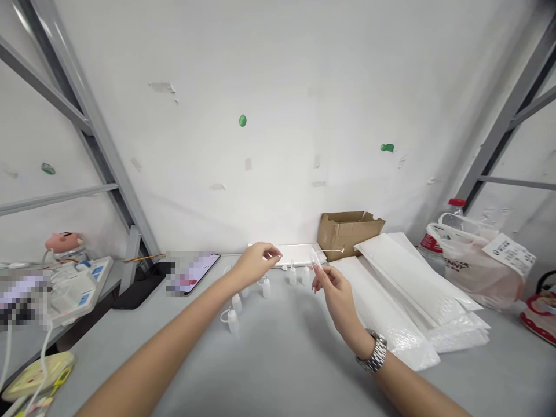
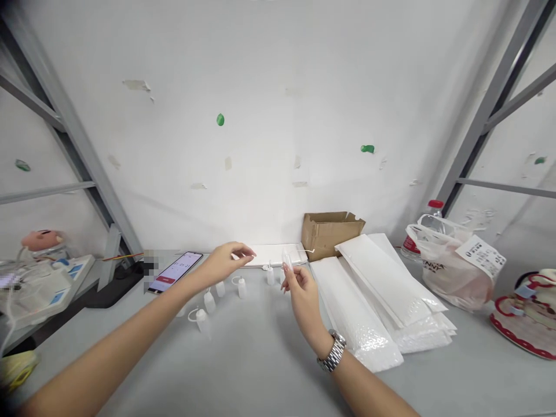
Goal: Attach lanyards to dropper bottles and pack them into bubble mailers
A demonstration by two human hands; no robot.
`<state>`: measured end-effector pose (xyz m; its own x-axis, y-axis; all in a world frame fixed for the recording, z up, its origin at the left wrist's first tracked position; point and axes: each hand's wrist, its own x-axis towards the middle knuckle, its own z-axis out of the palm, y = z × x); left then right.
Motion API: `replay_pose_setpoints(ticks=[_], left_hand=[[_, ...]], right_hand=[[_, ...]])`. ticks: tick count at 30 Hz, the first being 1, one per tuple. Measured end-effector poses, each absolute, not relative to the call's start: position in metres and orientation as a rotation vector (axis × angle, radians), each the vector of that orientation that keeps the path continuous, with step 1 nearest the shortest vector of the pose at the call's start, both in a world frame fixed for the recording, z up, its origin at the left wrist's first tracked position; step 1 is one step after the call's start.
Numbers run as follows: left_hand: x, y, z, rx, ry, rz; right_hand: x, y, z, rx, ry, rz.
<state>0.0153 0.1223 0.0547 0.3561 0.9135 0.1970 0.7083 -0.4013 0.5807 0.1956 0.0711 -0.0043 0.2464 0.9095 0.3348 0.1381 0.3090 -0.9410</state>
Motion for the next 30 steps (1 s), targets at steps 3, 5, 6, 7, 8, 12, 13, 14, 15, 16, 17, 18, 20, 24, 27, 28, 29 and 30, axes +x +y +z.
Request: replay_pose_setpoints(ticks=[3,5,6,7,8,12,13,14,15,16,17,18,20,24,27,28,29,30], left_hand=[[0.029,0.169,0.051,2.321,1.381,0.387],[0.04,0.192,0.04,2.373,1.342,0.2],[0.044,0.2,0.034,2.394,1.331,0.134],[0.048,0.206,0.028,2.414,1.329,0.085],[0.052,0.21,0.024,2.432,1.329,0.043],[0.058,0.217,0.016,2.482,1.344,-0.102],[0.059,0.217,0.015,2.49,1.348,-0.138],[0.059,0.218,0.014,2.498,1.35,-0.171],[0.059,0.218,0.014,2.505,1.351,-0.202],[0.06,0.219,0.013,2.513,1.349,-0.228],[0.06,0.22,0.012,2.522,1.345,-0.249],[0.06,0.22,0.011,2.529,1.34,-0.266],[0.061,0.221,0.008,2.541,1.328,-0.287],[0.061,0.224,0.002,2.546,1.303,-0.306],[0.059,0.225,-0.001,2.532,1.288,-0.334],[0.057,0.225,-0.002,2.526,1.285,-0.343],[0.056,0.224,-0.003,2.52,1.283,-0.349],[0.055,0.224,-0.003,2.515,1.281,-0.349]], right_hand=[[0.197,0.072,-0.005,-1.135,-1.217,0.692],[0.198,0.073,-0.006,-1.128,-1.227,0.675],[0.198,0.074,-0.006,-1.121,-1.231,0.67],[0.198,0.074,-0.006,-1.113,-1.232,0.667],[0.198,0.074,-0.006,-1.105,-1.235,0.666],[0.197,0.072,-0.005,-1.106,-1.257,0.656],[0.197,0.071,-0.005,-1.109,-1.265,0.653],[0.197,0.07,-0.005,-1.114,-1.272,0.652],[0.197,0.07,-0.004,-1.118,-1.277,0.652],[0.196,0.069,-0.005,-1.12,-1.284,0.654],[0.196,0.069,-0.005,-1.121,-1.29,0.656],[0.196,0.069,-0.005,-1.12,-1.295,0.658],[0.196,0.069,-0.006,-1.115,-1.306,0.657],[0.196,0.071,-0.009,-1.109,-1.337,0.638],[0.196,0.071,-0.01,-1.116,-1.351,0.631],[0.196,0.071,-0.01,-1.12,-1.352,0.627],[0.196,0.071,-0.011,-1.123,-1.352,0.624],[0.196,0.071,-0.011,-1.127,-1.352,0.621]])
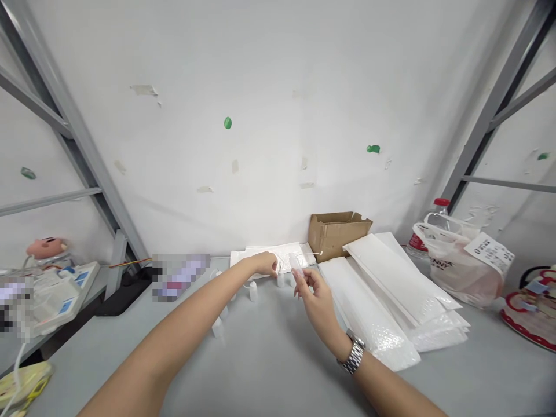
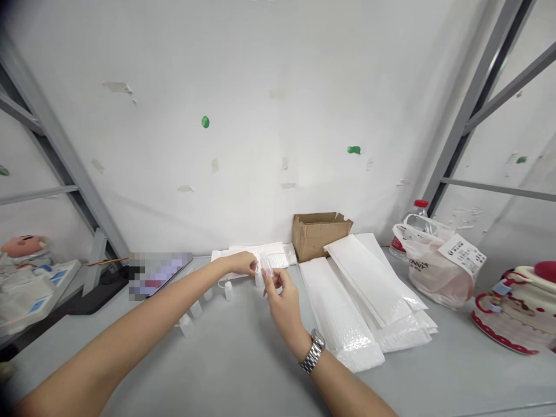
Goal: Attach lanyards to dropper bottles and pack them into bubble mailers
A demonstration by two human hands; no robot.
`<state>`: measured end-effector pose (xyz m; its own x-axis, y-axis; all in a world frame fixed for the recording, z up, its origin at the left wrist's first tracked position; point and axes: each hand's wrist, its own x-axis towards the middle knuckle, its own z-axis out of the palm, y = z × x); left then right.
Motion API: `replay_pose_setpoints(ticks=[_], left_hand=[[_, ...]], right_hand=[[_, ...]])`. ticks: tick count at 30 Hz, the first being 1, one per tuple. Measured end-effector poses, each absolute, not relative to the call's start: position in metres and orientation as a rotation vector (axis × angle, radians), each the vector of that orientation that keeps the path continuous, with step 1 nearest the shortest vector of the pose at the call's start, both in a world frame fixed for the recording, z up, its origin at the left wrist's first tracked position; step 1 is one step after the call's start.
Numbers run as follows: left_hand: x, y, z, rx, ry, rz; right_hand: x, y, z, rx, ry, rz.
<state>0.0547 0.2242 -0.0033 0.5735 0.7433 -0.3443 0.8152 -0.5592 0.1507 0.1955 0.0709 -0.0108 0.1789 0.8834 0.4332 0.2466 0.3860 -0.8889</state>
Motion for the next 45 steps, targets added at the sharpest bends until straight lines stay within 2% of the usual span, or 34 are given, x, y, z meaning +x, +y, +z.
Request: replay_pose_setpoints(ticks=[20,23,27,33,38,45], left_hand=[[0.056,0.221,-0.008,2.397,1.211,-0.082],[0.053,0.223,-0.004,2.303,1.218,0.108],[0.041,0.216,0.017,2.093,1.178,0.538],[-0.004,0.151,0.039,1.526,0.96,1.2],[-0.022,0.102,0.023,1.143,0.821,1.368],[-0.024,0.087,0.008,0.916,0.709,1.407]], right_hand=[[0.194,0.071,-0.01,-1.133,-1.403,0.592],[0.194,0.071,-0.011,-1.142,-1.405,0.59],[0.196,0.072,-0.013,-1.152,-1.405,0.591],[0.192,0.067,-0.015,-1.134,-1.46,0.656],[0.18,0.055,-0.021,-1.091,-1.631,0.684],[0.176,0.053,-0.033,-1.122,-1.811,0.737]])
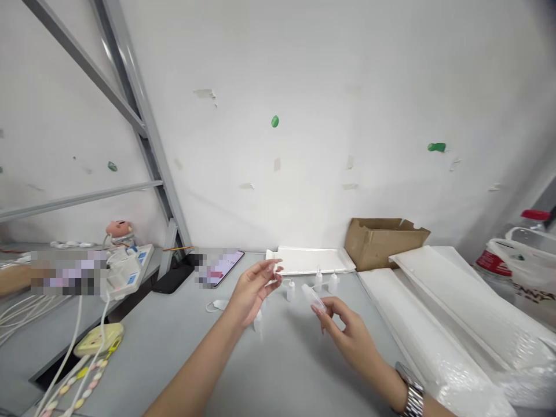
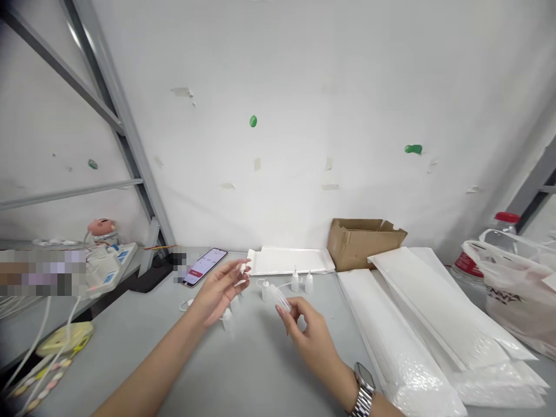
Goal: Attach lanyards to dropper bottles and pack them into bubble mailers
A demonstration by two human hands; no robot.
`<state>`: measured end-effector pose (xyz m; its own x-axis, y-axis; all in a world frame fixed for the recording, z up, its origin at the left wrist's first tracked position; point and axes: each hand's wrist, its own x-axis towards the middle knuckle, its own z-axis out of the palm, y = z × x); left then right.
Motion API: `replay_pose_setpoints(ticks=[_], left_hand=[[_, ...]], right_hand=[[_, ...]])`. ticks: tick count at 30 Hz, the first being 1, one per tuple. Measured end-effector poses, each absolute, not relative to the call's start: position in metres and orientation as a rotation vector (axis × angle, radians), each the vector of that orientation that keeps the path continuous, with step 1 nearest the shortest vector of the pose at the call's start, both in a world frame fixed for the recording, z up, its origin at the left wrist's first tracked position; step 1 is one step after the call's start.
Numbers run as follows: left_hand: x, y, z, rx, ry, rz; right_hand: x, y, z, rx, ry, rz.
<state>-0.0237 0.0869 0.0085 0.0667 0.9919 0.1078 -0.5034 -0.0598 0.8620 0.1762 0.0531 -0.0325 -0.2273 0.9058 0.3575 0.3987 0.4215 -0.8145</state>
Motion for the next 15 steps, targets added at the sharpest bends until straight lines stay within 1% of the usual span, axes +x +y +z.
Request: replay_pose_setpoints(ticks=[11,15], left_hand=[[-0.018,0.073,0.012,1.279,0.931,1.426],[-0.016,0.069,0.013,1.39,0.969,1.356]], right_hand=[[0.18,0.052,-0.026,-1.024,-1.799,0.691],[0.181,0.054,-0.028,-1.004,-1.783,0.707]])
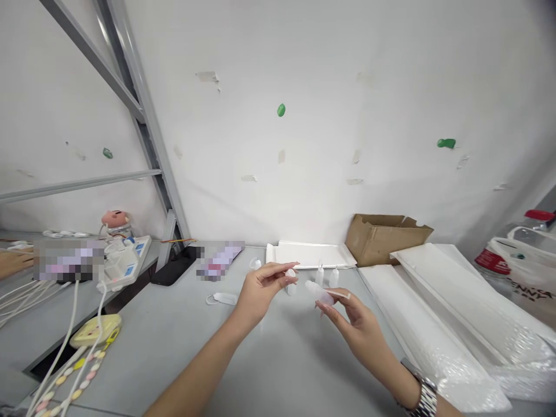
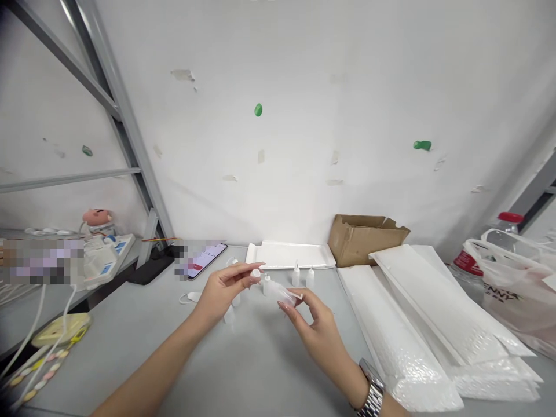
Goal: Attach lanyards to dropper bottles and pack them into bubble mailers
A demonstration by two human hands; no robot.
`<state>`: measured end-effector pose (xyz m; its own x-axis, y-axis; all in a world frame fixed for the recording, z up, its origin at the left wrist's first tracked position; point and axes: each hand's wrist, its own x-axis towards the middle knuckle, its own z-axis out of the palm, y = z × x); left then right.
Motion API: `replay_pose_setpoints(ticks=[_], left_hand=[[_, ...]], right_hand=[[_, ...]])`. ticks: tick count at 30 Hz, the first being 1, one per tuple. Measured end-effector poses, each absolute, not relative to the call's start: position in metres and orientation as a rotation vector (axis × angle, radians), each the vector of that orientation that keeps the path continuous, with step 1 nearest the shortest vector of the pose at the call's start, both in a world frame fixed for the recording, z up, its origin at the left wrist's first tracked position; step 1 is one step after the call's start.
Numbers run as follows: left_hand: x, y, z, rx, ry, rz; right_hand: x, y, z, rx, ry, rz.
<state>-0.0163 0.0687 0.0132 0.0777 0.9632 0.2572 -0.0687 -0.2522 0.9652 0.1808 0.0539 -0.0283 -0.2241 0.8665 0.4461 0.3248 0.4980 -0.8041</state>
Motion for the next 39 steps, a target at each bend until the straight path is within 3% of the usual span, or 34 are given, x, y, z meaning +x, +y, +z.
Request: replay_pose_setpoints(ticks=[5,17,31,35,39], left_hand=[[-0.014,0.064,0.009,1.48,0.98,1.201],[-0.009,0.06,0.012,1.579,1.125,1.237],[-0.002,0.057,0.01,1.275,0.942,1.26],[0.0,0.056,0.008,1.191,0.909,1.262],[-0.004,0.057,0.009,1.154,0.876,1.338]], right_hand=[[0.183,0.054,-0.025,-1.025,-1.8,0.67],[0.186,0.051,-0.017,-0.831,-2.013,0.278],[0.185,0.05,-0.022,-0.676,-2.01,-0.055],[0.184,0.047,-0.024,-0.709,-1.96,0.014],[0.183,0.045,-0.021,-0.864,-1.793,0.472]])
